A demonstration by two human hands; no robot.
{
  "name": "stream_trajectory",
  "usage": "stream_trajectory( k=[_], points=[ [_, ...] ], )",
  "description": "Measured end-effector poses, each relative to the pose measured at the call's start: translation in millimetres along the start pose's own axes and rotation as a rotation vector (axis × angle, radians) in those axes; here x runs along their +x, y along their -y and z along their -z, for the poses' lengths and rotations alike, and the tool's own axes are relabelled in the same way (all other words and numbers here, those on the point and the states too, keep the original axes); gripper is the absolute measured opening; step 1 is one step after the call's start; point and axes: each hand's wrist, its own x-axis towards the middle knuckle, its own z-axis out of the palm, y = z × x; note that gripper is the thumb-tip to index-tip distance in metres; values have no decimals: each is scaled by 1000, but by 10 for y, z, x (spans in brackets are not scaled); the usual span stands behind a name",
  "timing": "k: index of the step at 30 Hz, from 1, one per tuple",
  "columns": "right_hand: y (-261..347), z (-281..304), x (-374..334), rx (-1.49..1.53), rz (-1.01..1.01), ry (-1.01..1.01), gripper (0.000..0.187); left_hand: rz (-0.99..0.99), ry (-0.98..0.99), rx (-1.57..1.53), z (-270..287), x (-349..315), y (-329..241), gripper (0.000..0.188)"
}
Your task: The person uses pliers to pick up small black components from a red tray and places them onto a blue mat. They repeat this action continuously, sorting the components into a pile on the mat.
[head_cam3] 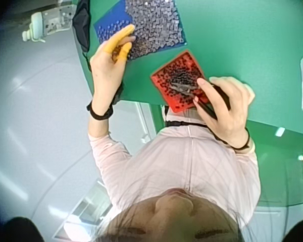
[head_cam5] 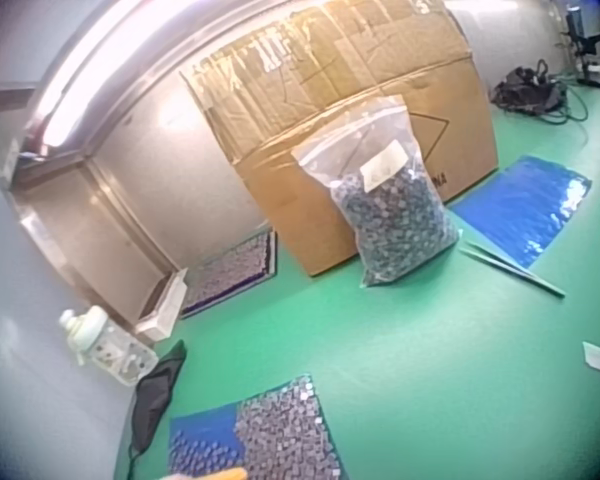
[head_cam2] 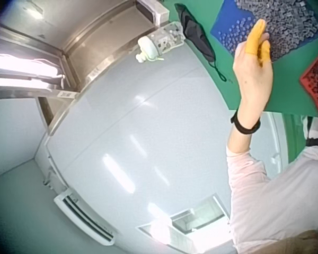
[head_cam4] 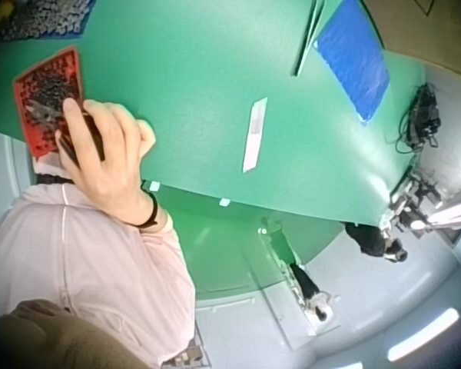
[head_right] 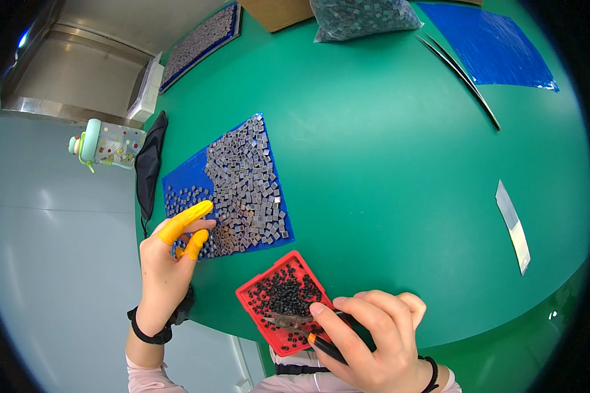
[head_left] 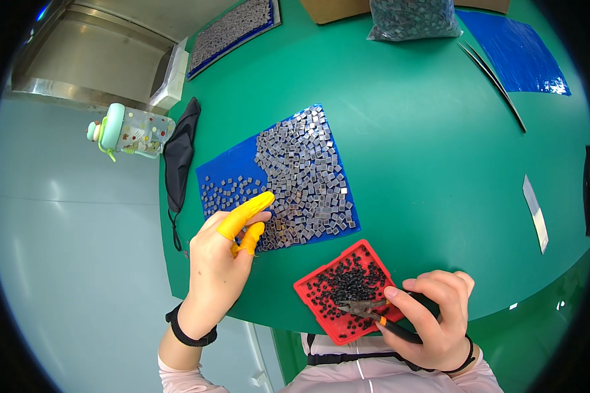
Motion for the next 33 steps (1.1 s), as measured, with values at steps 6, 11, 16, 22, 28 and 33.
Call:
stream_trajectory(
  k=[6,11,16,22,28,33],
  points=[
    [-5,6,12,-4,-5,7,55,37,-72,-45,-19,-1,5,40],
    [12,8,9,-5,-7,8,56,51,-76,-50,-1,-33,49,45],
    [10,5,11,-9,-2,1,55,51,-66,-33,10,-21,14,45],
    [6,-5,5,-9,-3,-4,55,55,-69,1,11,-62,-42,42],
    [4,-3,6,-10,6,-6,54,6,-45,14,-2,-87,-6,43],
    [8,-4,9,-8,-1,-4,54,-1,-105,-19,-28,-44,10,42]
  ],
)
